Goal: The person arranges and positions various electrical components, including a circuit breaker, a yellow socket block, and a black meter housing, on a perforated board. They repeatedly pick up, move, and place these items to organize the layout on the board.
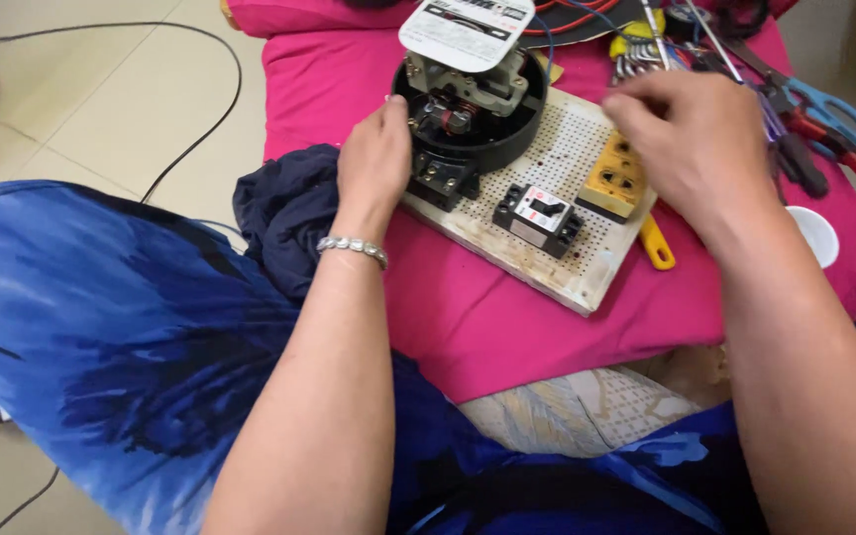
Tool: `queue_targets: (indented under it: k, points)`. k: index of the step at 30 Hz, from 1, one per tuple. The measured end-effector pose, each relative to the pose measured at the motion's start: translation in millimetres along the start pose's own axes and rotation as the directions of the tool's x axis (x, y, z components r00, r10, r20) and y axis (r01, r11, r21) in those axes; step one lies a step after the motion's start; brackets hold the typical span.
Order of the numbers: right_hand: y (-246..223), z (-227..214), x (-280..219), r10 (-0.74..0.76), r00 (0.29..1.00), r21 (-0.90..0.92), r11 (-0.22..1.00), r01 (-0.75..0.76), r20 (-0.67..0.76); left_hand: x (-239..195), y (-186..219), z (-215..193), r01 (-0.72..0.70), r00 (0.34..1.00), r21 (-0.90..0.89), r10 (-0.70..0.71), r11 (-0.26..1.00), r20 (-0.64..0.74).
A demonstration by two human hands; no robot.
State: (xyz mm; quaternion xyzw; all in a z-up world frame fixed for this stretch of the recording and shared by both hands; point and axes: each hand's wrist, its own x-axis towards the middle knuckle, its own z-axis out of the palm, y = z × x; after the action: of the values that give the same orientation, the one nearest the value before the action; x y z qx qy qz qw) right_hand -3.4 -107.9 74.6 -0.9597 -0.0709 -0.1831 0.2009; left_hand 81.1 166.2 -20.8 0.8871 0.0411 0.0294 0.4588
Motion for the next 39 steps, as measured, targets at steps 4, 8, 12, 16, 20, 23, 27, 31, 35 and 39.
queue_targets:
  k: [4, 8, 12, 16, 20, 23, 27, 31, 35, 39]
  points:
    - [-12.1, 27.5, 32.3, -0.104, 0.992, 0.064, 0.993, 0.1, 0.064, 0.5, -4.4, 4.2, -0.02, 0.999, 0.034, 0.021, 0.999, -0.039]
    - [-6.4, 52.0, 51.5, 0.164, 0.968, -0.076, 0.985, -0.152, 0.192, -4.1, 3.1, -0.8, 0.041, 0.998, 0.02, -0.04, 0.999, -0.038]
    - [-0.9, 61.3, 55.4, 0.152, 0.969, -0.048, 0.988, -0.146, 0.193, -6.8, 5.4, -0.4, 0.035, 0.999, 0.02, -0.035, 0.999, -0.021]
    - [5.9, 56.6, 52.0, 0.212, 0.954, -0.057, 0.977, -0.204, 0.213, -13.0, 14.0, -4.7, 0.078, 0.997, -0.001, -0.078, 0.997, 0.008]
    - [16.5, 54.5, 47.1, 0.229, 0.951, -0.039, 0.973, -0.225, 0.206, -17.4, 21.1, -7.5, 0.082, 0.996, 0.015, -0.082, 0.997, 0.035]
    - [17.4, 50.6, 40.6, 0.283, 0.931, -0.021, 0.958, -0.286, 0.232, -19.6, 23.9, -8.3, 0.089, 0.995, 0.014, -0.089, 0.996, 0.048]
    - [12.2, 44.3, 34.2, 0.319, 0.913, 0.021, 0.942, -0.335, 0.256, -17.9, 24.0, -7.8, 0.098, 0.992, 0.032, -0.1, 0.995, 0.079]
    - [19.5, 44.9, 30.5, 0.285, 0.931, 0.036, 0.953, -0.301, 0.229, -18.6, 22.0, -7.1, 0.074, 0.995, 0.014, -0.074, 0.997, 0.072]
    - [23.3, 40.3, 25.6, 0.31, 0.919, 0.045, 0.943, -0.33, 0.242, -20.1, 19.8, -2.3, -0.03, 0.998, 0.035, 0.028, 0.999, 0.058]
    - [28.7, 41.8, 19.5, 0.305, 0.924, 0.101, 0.937, -0.335, 0.231, -22.0, 22.1, -0.4, -0.017, 0.998, 0.056, 0.014, 0.998, 0.056]
